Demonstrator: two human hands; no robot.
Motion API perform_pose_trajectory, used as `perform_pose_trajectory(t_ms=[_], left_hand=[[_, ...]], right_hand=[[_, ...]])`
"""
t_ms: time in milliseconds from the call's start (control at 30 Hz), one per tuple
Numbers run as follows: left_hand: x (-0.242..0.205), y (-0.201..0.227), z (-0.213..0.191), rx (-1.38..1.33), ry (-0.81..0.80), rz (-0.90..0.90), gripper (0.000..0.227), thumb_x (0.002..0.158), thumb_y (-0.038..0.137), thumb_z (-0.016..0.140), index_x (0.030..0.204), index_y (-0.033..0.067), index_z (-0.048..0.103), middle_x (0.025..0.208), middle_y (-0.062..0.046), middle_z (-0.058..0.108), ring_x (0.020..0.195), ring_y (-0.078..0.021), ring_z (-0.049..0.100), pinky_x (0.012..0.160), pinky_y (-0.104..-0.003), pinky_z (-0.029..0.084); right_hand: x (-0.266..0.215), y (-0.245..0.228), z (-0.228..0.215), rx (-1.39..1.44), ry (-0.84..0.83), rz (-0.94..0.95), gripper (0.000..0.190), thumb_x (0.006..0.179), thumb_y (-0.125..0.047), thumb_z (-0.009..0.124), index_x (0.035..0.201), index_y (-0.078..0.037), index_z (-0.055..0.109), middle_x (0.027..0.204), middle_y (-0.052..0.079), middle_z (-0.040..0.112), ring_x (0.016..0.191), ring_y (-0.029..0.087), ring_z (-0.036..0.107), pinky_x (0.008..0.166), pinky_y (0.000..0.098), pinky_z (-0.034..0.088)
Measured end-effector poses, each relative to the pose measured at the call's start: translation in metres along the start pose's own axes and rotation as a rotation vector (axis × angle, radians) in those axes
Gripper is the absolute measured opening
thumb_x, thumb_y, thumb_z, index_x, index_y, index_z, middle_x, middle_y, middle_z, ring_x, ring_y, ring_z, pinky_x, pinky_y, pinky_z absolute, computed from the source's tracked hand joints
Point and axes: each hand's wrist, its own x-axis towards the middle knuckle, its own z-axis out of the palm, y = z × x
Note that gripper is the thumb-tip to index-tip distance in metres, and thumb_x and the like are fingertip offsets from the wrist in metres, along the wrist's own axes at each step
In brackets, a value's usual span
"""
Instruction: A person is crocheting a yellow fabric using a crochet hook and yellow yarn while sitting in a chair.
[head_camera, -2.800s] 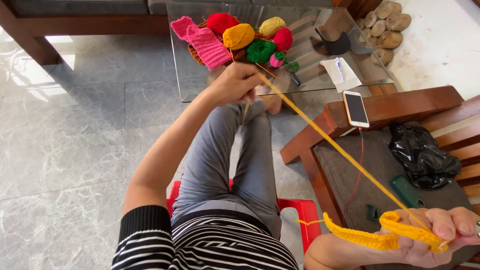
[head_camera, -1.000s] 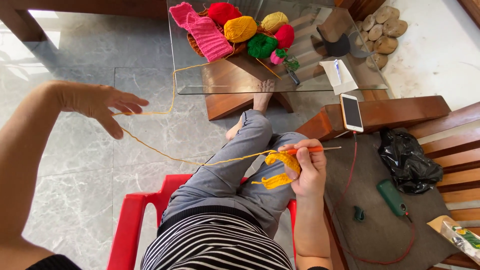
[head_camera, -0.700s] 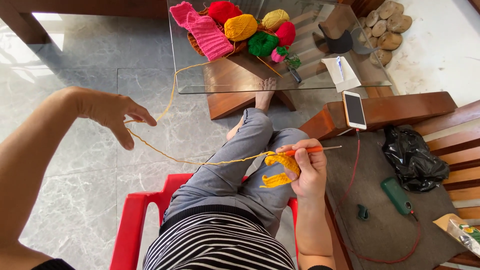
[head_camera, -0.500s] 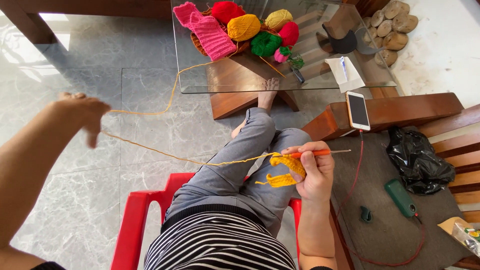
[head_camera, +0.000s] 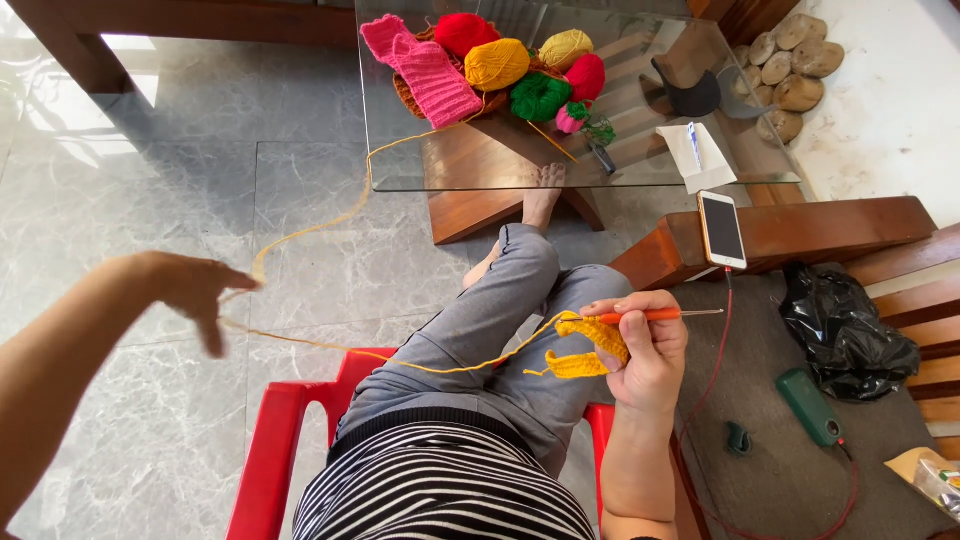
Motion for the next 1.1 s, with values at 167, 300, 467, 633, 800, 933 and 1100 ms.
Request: perform_pose_trajectory(t_ms=[167, 300, 467, 633, 800, 933, 1100], left_hand=[[-0.105, 0.015, -0.044, -0.993, 0.066, 0.520, 0.086, 0.066, 0.048, 0.072, 0.149, 0.0257, 0.061, 0.162, 0.004, 0.055, 0.151, -0.0193, 0.048, 0.127, -0.050, 0.029], [-0.081, 0.009, -0.030, -0.865, 0.279, 0.012, 0.069, 0.082, 0.065, 0.062, 0.103, 0.0078, 0.094, 0.133, -0.012, 0.078, 0.125, -0.0296, 0.066, 0.112, -0.044, 0.045], [-0.045, 0.018, -0.005, -0.062, 0.928, -0.071, 0.094, 0.068, 0.005, 0.079, 0.151, 0.0282, 0.042, 0.136, -0.005, 0.059, 0.131, -0.0293, 0.054, 0.121, -0.065, 0.023], [-0.098, 0.057, -0.039, -0.245, 1.212, 0.063, 0.040, 0.077, 0.017, 0.062, 0.115, 0.0227, 0.069, 0.150, -0.003, 0.058, 0.141, -0.0292, 0.049, 0.121, -0.059, 0.016], [-0.197, 0.110, -0.063, -0.519, 1.562, 0.387, 0.009, 0.093, 0.016, 0.075, 0.099, 0.0140, 0.082, 0.131, -0.013, 0.073, 0.112, -0.0292, 0.066, 0.113, -0.052, 0.034], [-0.280, 0.175, -0.066, -1.025, 1.032, 1.367, 0.053, 0.086, 0.037, 0.070, 0.127, 0.0053, 0.058, 0.139, -0.016, 0.060, 0.129, -0.0248, 0.060, 0.110, -0.040, 0.049], [-0.275, 0.261, -0.068, -0.807, -0.271, 2.164, 0.121, 0.087, 0.089, 0.053, 0.169, 0.0069, 0.021, 0.179, -0.007, 0.025, 0.172, -0.0187, 0.024, 0.155, -0.045, 0.017]], right_hand=[[0.000, 0.001, -0.008, -0.035, 0.003, -0.016, 0.013, 0.109, -0.020, 0.058, 0.108, -0.008, 0.062, 0.100, 0.014, 0.075, 0.095, 0.028, 0.076, 0.077, 0.0304, 0.064], [0.001, -0.003, -0.005, -0.031, 0.000, -0.026, 0.013, 0.109, -0.021, 0.058, 0.108, -0.008, 0.061, 0.099, 0.013, 0.075, 0.092, 0.026, 0.077, 0.056, 0.0203, 0.056], [0.001, -0.005, -0.004, -0.024, 0.035, -0.008, 0.012, 0.109, -0.021, 0.059, 0.107, -0.009, 0.061, 0.099, 0.015, 0.075, 0.090, 0.023, 0.076, 0.045, 0.0155, 0.045], [-0.003, -0.005, -0.006, -0.055, 0.039, -0.036, 0.013, 0.109, -0.021, 0.059, 0.108, -0.009, 0.061, 0.100, 0.015, 0.075, 0.090, 0.026, 0.077, 0.062, 0.0231, 0.059], [-0.001, -0.010, -0.005, -0.042, 0.050, -0.050, 0.014, 0.108, -0.022, 0.060, 0.106, -0.009, 0.061, 0.099, 0.015, 0.075, 0.086, 0.024, 0.076, 0.052, 0.0199, 0.053], [-0.002, -0.011, -0.005, -0.031, 0.040, -0.056, 0.013, 0.109, -0.022, 0.060, 0.107, -0.009, 0.060, 0.098, 0.014, 0.074, 0.089, 0.024, 0.077, 0.048, 0.0159, 0.052], [-0.010, -0.007, -0.009, -0.075, 0.055, -0.078, 0.015, 0.109, -0.022, 0.058, 0.107, -0.007, 0.059, 0.097, 0.018, 0.074, 0.087, 0.027, 0.076, 0.069, 0.0279, 0.063]])
